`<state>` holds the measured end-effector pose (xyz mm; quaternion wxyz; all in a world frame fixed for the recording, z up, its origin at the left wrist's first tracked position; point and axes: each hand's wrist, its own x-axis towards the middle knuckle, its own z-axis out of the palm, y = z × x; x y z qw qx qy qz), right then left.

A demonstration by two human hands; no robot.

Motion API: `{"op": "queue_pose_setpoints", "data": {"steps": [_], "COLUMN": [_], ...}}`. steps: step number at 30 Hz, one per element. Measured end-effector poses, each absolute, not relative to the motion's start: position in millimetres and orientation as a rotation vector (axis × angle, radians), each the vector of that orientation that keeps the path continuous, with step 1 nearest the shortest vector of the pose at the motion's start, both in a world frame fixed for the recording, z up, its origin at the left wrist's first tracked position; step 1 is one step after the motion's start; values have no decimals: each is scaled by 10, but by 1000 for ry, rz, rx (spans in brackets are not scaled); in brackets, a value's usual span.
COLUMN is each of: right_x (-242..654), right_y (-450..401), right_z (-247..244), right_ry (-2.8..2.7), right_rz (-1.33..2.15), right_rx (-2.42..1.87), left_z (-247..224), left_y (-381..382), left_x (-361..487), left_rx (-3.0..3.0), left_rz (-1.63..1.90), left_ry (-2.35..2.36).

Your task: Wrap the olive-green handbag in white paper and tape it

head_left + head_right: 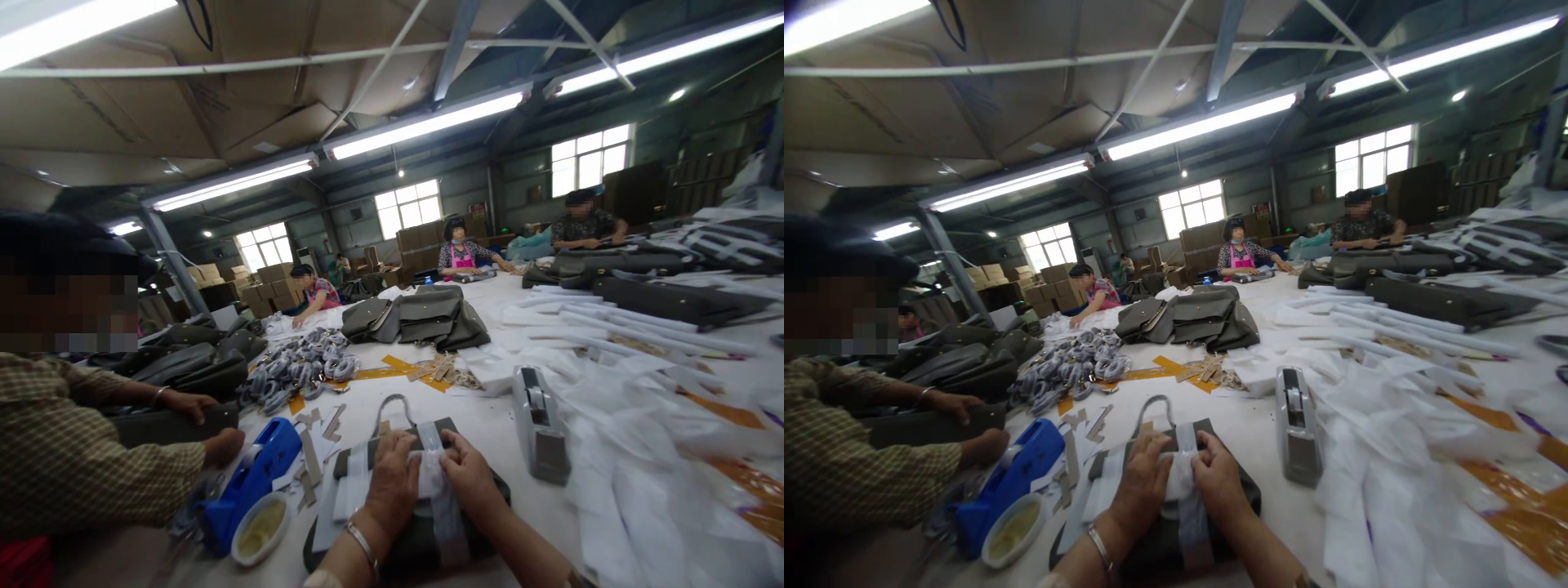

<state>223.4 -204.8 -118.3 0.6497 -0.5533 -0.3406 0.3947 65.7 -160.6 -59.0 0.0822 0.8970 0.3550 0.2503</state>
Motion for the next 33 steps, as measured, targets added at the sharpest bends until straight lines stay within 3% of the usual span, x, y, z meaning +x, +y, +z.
{"op": "queue_pose_setpoints", "data": {"steps": [10,20,24,33], "right_x": [2272,2509,2490,1997], "right_y": [-2268,-2642,-2632,-2306], "right_z": [-963,-851,-810,-623], "right_ry": [-1330,-1741,-1758,-1984], "right_rz": [525,198,153,143], "right_rx": [-1594,-1862,-1934,-1797], "left_z": [-522,-588,-657,-634], "left_y": [-1794,-1739,-1762,-1865], "left_x": [342,-9,-56,19], "left_rx": [2768,2769,2796,2711], "left_rz": [84,328,255,259], "left_ry": [815,733,692,695]}}
